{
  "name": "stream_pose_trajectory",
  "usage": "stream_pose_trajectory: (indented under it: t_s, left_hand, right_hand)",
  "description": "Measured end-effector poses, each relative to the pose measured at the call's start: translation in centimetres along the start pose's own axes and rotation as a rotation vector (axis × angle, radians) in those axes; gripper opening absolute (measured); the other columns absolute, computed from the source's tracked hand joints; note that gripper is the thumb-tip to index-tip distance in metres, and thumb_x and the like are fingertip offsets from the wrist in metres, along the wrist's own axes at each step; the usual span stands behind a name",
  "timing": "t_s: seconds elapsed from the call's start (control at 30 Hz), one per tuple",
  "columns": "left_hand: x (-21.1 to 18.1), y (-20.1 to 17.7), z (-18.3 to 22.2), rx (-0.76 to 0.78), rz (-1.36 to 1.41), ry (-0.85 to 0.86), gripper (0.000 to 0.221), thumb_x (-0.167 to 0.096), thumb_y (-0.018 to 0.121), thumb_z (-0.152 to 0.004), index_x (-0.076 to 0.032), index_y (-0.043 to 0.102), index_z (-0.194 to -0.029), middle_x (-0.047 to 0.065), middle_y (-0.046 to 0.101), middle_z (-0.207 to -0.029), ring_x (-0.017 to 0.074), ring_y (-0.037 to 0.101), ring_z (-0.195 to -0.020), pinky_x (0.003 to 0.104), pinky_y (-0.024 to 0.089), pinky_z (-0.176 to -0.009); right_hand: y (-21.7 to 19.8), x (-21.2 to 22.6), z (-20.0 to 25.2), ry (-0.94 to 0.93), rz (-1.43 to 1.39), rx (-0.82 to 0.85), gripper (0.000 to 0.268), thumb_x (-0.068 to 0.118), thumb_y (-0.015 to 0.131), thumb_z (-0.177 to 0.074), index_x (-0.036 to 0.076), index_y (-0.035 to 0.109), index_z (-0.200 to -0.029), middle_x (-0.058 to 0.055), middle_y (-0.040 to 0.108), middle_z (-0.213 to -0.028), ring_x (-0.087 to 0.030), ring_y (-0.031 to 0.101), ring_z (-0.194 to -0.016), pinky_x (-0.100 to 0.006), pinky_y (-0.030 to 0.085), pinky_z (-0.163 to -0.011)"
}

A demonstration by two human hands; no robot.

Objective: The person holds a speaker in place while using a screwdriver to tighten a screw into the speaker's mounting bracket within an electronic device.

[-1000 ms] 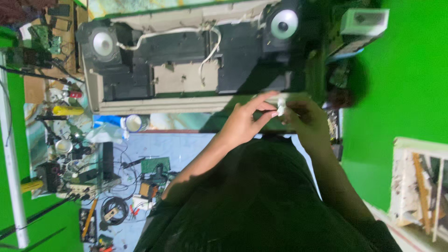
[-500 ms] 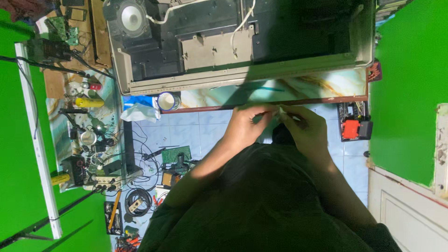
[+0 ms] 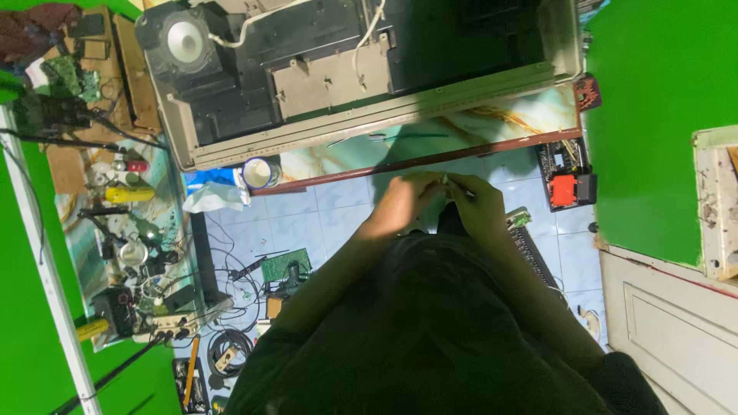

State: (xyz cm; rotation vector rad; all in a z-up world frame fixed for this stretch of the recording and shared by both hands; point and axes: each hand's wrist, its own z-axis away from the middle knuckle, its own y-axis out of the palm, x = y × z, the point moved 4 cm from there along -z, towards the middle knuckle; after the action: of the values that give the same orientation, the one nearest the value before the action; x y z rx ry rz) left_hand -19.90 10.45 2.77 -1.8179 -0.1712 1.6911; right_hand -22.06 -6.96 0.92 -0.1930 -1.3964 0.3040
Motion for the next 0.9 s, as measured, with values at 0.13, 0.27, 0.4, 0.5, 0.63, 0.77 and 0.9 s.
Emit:
stream_pose_trajectory:
  t_s: [0.13, 0.27, 0.4, 0.5, 0.63, 0.77, 0.9]
  left_hand:
    - [3.0, 4.0, -3.3, -0.130, -0.055, 0.060, 0.029, -0.016, 0.068, -0.094, -0.009, 0.069, -0.123, 0.020, 0.073, -0.112, 0.0405, 0.071, -0.095, 0.046, 0.058, -0.080]
    - [4.6, 6.9, -7.0, -0.046, -0.195, -0.030, 0.029, -0.013, 0.064, -0.096, -0.008, 0.066, -0.124, 0.020, 0.072, -0.107, 0.0415, 0.071, -0.095, 0.050, 0.056, -0.079]
    - [5.5, 9.0, -10.3, -0.177, -0.269, 0.120, 0.034, -0.012, 0.065, -0.088, -0.006, 0.065, -0.122, 0.021, 0.072, -0.104, 0.0426, 0.071, -0.092, 0.050, 0.057, -0.076]
    - [7.9, 10.7, -12.8, -0.053, -0.299, -0.043, 0.033, -0.009, 0.063, -0.091, -0.009, 0.065, -0.123, 0.021, 0.072, -0.103, 0.0378, 0.073, -0.088, 0.047, 0.059, -0.073]
    - [10.1, 11.9, -14.3, -0.091, -0.337, 0.030, 0.038, -0.006, 0.065, -0.089, -0.007, 0.065, -0.127, 0.022, 0.073, -0.097, 0.0396, 0.071, -0.085, 0.047, 0.057, -0.079]
    - [11.4, 13.4, -14.6, -0.258, -0.431, 0.243, 0.043, 0.001, 0.068, -0.081, -0.003, 0.069, -0.124, 0.021, 0.069, -0.081, 0.0389, 0.069, -0.078, 0.048, 0.057, -0.085]
    - [12.1, 14.8, -15.1, -0.380, -0.511, 0.398, 0.042, 0.010, 0.059, -0.080, -0.002, 0.064, -0.121, 0.018, 0.068, -0.101, 0.0323, 0.071, -0.104, 0.042, 0.058, -0.101]
  right_hand:
    - [-0.8, -3.5, -2.6, 0.019, -0.025, -0.055, 0.024, 0.009, 0.068, -0.099, 0.000, 0.069, -0.122, -0.014, 0.077, -0.108, -0.018, 0.075, -0.097, -0.031, 0.060, -0.082]
    - [-1.8, -6.7, -6.6, -0.139, 0.061, -0.156, 0.023, 0.002, 0.067, -0.095, -0.002, 0.068, -0.117, -0.016, 0.077, -0.105, -0.022, 0.076, -0.095, -0.033, 0.061, -0.080]
    - [-2.7, -9.4, -9.6, -0.286, 0.170, -0.201, 0.018, -0.002, 0.067, -0.093, -0.002, 0.068, -0.111, -0.019, 0.074, -0.098, -0.028, 0.075, -0.088, -0.037, 0.060, -0.077]
    - [-2.8, -11.4, -11.4, -0.021, -0.196, -0.072, 0.013, 0.004, 0.058, -0.097, 0.002, 0.067, -0.106, -0.016, 0.074, -0.096, -0.030, 0.078, -0.088, -0.038, 0.063, -0.076]
    - [-3.9, -11.3, -13.0, -0.297, 0.233, -0.191, 0.019, 0.001, 0.066, -0.089, 0.001, 0.069, -0.108, -0.023, 0.071, -0.104, -0.043, 0.068, -0.099, -0.047, 0.055, -0.085]
    - [-4.2, -13.3, -14.4, -0.226, 0.378, -0.108, 0.026, 0.005, 0.067, -0.083, 0.002, 0.069, -0.109, -0.026, 0.068, -0.105, -0.048, 0.062, -0.100, -0.053, 0.051, -0.084]
    - [-4.4, -14.2, -15.6, -0.337, 0.693, -0.049, 0.016, 0.012, 0.068, -0.086, 0.009, 0.071, -0.101, -0.020, 0.071, -0.105, -0.042, 0.064, -0.104, -0.056, 0.046, -0.095]
